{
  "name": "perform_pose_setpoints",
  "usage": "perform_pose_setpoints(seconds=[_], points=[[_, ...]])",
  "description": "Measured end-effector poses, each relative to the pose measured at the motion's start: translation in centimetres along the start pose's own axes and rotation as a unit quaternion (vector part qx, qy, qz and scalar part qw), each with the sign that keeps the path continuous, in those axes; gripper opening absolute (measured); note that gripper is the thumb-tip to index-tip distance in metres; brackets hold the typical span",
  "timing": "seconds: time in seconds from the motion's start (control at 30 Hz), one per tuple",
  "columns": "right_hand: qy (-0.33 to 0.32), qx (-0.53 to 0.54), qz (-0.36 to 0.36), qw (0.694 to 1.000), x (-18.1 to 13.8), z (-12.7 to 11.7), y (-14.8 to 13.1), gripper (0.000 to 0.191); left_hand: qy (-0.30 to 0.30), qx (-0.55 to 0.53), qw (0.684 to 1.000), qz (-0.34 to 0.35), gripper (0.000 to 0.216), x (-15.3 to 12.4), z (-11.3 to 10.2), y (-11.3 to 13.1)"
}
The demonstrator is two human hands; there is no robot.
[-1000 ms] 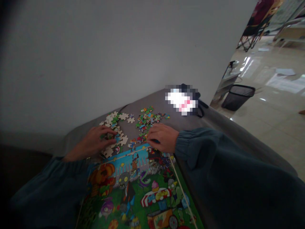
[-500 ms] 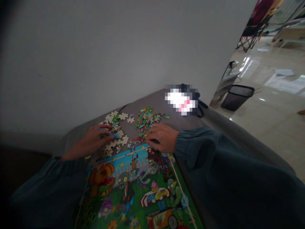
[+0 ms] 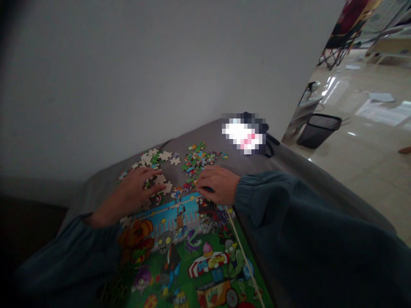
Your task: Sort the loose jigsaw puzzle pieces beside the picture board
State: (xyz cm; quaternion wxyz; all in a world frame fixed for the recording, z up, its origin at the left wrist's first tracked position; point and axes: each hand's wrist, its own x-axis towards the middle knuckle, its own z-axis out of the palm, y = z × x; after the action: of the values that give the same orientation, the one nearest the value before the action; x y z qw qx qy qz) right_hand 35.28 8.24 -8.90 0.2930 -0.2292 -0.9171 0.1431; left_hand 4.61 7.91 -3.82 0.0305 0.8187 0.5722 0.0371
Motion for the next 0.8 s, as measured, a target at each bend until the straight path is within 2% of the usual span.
perform_pose_setpoints(seconds=[0.13, 0.23, 0.43, 0.63, 0.8], points=[[-0.011, 0.002, -0.003, 1.0, 0.1, -0.5, -0.2, 0.028, -0.025, -0.001, 1.0, 0.014, 0.062, -0.2, 1.2, 1.8], [-0.017, 0.003, 0.001, 1.0, 0.1, -0.6, -0.2, 0.027, -0.028, -0.008, 0.999, 0.017, 0.055, -0.3, 1.1, 2.0], [-0.017, 0.005, 0.005, 1.0, 0.1, -0.5, -0.2, 0.025, -0.028, -0.036, 0.998, 0.032, 0.044, 0.0, 0.9, 1.9], [-0.017, 0.004, 0.005, 1.0, 0.1, -0.4, -0.2, 0.026, -0.02, -0.067, 0.997, 0.045, 0.05, 0.0, 0.9, 0.9], [-0.023, 0.005, 0.009, 1.0, 0.1, -0.5, -0.2, 0.026, -0.035, -0.103, 0.993, 0.042, 0.044, 0.0, 0.7, 0.6]])
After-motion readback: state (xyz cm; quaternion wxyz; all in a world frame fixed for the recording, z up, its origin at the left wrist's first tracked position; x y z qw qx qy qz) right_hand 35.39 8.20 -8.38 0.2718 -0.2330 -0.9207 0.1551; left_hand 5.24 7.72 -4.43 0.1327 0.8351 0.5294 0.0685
